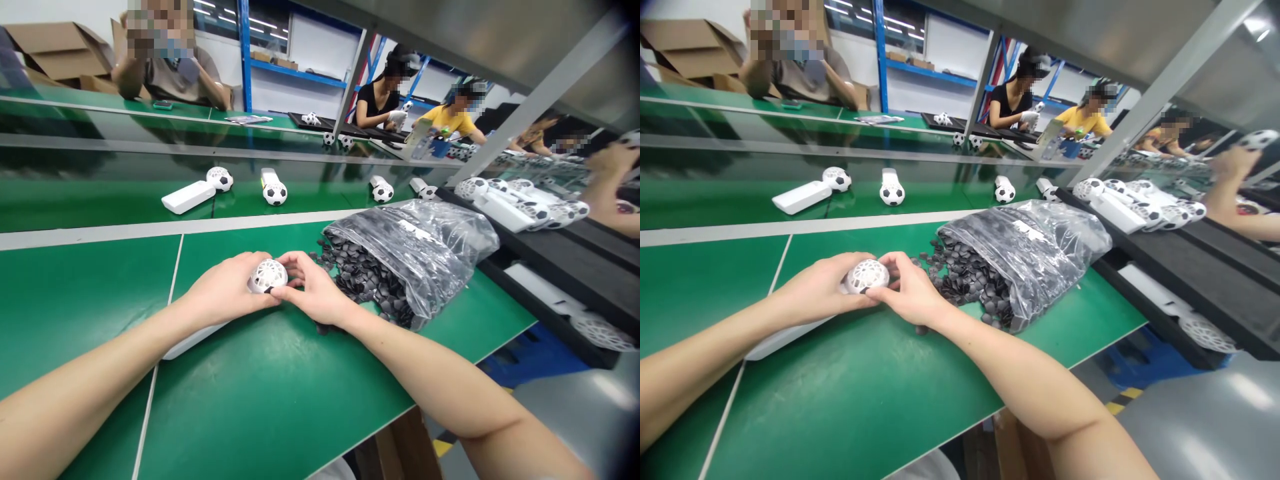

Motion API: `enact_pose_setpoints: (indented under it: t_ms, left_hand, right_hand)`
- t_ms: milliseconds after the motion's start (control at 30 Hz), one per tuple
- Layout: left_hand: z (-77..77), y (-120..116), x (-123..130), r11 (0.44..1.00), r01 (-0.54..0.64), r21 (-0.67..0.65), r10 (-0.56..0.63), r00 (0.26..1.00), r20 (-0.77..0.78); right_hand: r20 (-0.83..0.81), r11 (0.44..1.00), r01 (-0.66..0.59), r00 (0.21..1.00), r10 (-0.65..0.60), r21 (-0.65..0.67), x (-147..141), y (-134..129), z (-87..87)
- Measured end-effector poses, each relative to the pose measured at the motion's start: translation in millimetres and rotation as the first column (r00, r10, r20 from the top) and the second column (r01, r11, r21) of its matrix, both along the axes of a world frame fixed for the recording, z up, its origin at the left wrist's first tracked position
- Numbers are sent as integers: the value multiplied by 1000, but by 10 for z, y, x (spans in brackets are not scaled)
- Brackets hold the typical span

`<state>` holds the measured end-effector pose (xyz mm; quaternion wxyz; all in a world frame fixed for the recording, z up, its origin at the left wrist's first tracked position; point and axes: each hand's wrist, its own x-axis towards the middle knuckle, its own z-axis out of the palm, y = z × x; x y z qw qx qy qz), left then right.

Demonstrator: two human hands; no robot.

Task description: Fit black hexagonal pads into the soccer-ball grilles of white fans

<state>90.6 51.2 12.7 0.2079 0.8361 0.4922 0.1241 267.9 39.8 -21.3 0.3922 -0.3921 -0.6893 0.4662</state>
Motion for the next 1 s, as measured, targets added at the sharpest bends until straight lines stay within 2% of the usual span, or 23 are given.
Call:
enact_pose_setpoints:
  t_ms: [67, 133, 200, 267, 333, 533, 633, 733, 800, 833, 867, 933, 1000]
  left_hand:
    - [1, -8, 4, 1000, 0, -2, 0, 1000, -27]
    - [-2, -13, -11, 1000, 25, -20, -26, 998, -56]
    - [-4, -10, -45, 996, 79, -29, -81, 992, -100]
    - [1, -1, -84, 992, 123, -8, -123, 979, -166]
    - [15, 8, -113, 988, 152, 17, -145, 964, -225]
    - [47, 5, -116, 975, 202, 88, -166, 937, -307]
    - [32, 14, -124, 968, 194, 158, -133, 934, -332]
    - [9, 38, -138, 969, 179, 173, -121, 945, -303]
    - [-3, 54, -144, 972, 179, 153, -134, 954, -268]
    - [-5, 60, -145, 973, 180, 145, -140, 958, -251]
    - [-5, 64, -146, 974, 180, 138, -144, 960, -238]
    - [4, 67, -148, 975, 185, 122, -155, 963, -221]
    - [18, 66, -148, 979, 186, 90, -164, 965, -203]
  right_hand:
    - [11, 1000, -26, 1000, 26, 5, 56, 61, 40]
    - [72, 997, 31, 997, -37, 71, 175, 162, 94]
    - [211, 956, 182, 950, -232, 232, 324, 265, 139]
    - [356, 893, 253, 850, -389, 373, 449, 333, 159]
    - [475, 888, 215, 781, -406, 406, 506, 353, 148]
    - [695, 924, 1, 659, -288, 382, 374, 288, 89]
    - [777, 916, -58, 552, -303, 398, 291, 245, 103]
    - [835, 886, -130, 417, -358, 445, 254, 201, 120]
    - [845, 880, -135, 376, -380, 456, 261, 177, 135]
    - [837, 880, -127, 396, -378, 457, 272, 167, 147]
    - [815, 881, -113, 448, -367, 459, 285, 155, 164]
    - [708, 895, -58, 635, -310, 443, 306, 125, 209]
    - [514, 933, -5, 835, -194, 360, 305, 80, 262]
